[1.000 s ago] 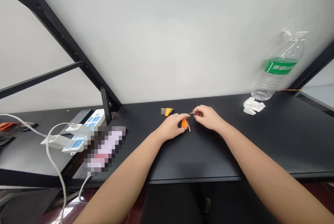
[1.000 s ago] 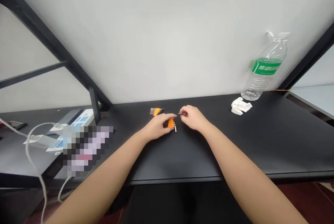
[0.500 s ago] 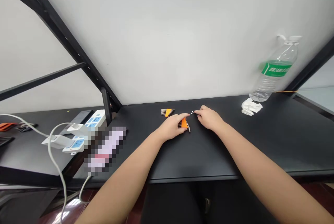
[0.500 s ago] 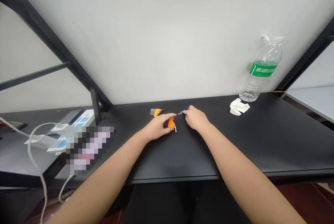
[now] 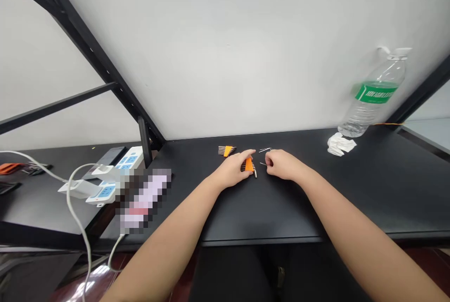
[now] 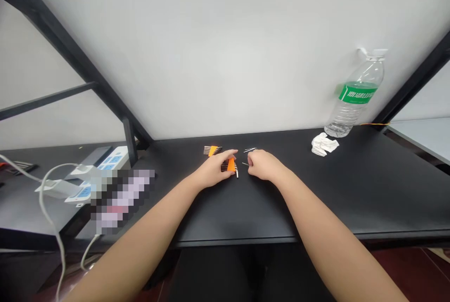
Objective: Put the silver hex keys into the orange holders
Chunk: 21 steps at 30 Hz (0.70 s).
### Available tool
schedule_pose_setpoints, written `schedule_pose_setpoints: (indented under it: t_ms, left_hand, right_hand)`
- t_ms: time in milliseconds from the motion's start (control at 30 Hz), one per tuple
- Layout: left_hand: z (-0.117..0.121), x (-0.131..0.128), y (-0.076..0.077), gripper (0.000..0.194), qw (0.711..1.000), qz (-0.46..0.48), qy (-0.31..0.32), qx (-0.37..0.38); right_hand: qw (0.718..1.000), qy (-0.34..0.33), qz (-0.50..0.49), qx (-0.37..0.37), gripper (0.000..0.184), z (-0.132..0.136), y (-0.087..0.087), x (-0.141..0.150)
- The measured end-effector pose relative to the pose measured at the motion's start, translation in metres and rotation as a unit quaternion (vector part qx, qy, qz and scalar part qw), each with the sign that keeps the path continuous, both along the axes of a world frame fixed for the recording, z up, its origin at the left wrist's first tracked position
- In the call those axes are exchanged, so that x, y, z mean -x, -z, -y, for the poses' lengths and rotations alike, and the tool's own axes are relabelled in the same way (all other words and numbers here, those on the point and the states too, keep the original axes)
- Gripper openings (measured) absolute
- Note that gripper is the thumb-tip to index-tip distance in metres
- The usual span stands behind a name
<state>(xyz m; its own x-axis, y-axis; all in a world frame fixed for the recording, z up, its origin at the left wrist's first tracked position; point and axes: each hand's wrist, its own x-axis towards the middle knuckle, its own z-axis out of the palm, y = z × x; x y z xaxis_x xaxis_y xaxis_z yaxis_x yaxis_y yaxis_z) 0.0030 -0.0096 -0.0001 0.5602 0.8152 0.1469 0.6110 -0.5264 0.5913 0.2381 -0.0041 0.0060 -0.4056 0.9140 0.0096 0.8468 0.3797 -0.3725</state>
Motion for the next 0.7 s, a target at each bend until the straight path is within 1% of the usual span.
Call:
schedule_pose_setpoints:
  t_ms: [100,200,367,500,600,700]
  left_hand:
    - [-0.0007,-0.0011,-0.0001,0.075,1.000,0.006,0.007,-0.012]
    - [-0.0005,-0.0018,-0.0012,0.074,1.000,0.004,0.010,-0.025]
    - [0.0009,-0.0019,-0.0030,0.074,1.000,0.000,0.008,-0.021]
    - [0.0018,-0.0022,-0.0041,0.074,1.000,0.000,0.011,-0.027]
    - [0.0020,-0.0027,-0.0047,0.073,0.999,0.000,0.019,-0.028]
    - [0.0020,-0.0029,-0.0041,0.071,1.000,0.002,0.022,-0.017]
  right_hand:
    - [0.996,-0.056,-0.054,-0.034,0.011,0.0002,0.0031,0.0014]
    - [0.991,-0.091,-0.081,-0.054,0.013,-0.0011,0.0046,0.0039]
    - [0.987,-0.104,-0.103,-0.073,0.016,-0.0030,0.0052,0.0045]
    - [0.985,-0.112,-0.102,-0.078,0.019,-0.0030,0.0059,0.0026]
    - [0.984,-0.117,-0.089,-0.103,0.022,-0.0015,0.0047,0.0026]
    - [0.984,-0.113,-0.052,-0.131,0.025,0.0015,0.0015,0.0049]
